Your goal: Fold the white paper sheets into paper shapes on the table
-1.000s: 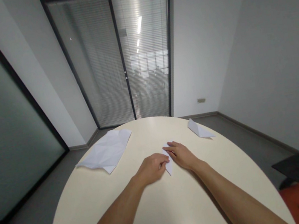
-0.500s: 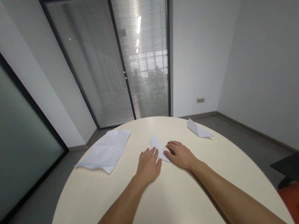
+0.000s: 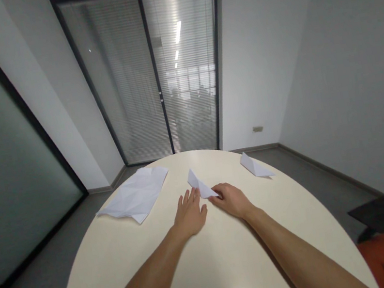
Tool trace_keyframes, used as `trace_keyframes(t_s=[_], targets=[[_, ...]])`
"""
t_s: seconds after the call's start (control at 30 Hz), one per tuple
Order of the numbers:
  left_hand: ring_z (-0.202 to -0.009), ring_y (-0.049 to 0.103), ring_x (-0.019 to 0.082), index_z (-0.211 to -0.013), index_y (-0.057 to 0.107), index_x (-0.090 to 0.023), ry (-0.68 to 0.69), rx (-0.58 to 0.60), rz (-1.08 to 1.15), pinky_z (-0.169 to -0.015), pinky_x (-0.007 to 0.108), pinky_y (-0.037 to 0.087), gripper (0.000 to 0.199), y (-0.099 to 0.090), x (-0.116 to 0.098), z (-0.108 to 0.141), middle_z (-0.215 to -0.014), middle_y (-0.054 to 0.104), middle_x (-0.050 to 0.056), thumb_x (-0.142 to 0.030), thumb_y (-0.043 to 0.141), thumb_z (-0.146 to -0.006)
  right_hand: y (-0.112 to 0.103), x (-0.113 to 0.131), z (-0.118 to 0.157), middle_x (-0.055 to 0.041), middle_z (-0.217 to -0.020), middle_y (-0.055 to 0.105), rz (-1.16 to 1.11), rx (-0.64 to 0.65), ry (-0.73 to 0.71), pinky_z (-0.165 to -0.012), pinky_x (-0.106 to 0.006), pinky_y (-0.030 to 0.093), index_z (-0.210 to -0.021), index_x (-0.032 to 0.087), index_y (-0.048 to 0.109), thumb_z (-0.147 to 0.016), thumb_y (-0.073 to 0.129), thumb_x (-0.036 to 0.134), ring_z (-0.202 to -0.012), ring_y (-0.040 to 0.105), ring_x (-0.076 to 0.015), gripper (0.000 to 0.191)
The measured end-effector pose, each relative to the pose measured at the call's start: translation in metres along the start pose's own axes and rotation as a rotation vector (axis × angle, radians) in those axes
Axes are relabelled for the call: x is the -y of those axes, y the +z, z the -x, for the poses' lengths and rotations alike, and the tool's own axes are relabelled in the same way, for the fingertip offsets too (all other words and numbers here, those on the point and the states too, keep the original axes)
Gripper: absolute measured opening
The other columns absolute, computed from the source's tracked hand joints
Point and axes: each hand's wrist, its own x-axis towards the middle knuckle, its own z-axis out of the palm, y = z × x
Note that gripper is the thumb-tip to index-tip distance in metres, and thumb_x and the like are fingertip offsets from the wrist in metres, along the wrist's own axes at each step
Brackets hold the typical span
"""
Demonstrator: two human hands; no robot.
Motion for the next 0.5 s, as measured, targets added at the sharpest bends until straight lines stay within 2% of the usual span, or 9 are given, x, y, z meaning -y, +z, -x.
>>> trace_keyframes(t_s=[0.2,0.5], targets=[[-0.15,0.024,0.034,-0.151,0.036,-0.012,-0.014,0.028,0.009,-0.12,0.055,0.021,0.06,-0.005,-0.002,0.001,-0.16,0.032,0.015,-0.035,0.038,-0.096,0.004,-0.011,-0.004,-0.0032,-0.087,0.075,-0.2,-0.068,0.176,-0.069,-0.026,0.046,-0.103,0.025,0.073,-0.094,0.052,0.038,-0.077,0.067,-0.0192,0.027],[-0.15,0.023,0.032,-0.15,0.038,-0.014,-0.016,0.029,0.016,-0.12,0.054,0.021,0.059,-0.003,-0.001,0.001,-0.16,0.032,0.014,-0.037,0.038,-0.096,-0.001,-0.048,-0.005,-0.0095,-0.101,0.076,-0.226,-0.373,0.425,-0.081,-0.035,0.05,-0.116,0.024,0.07,-0.095,0.042,0.038,-0.092,0.07,-0.0258,0.038]])
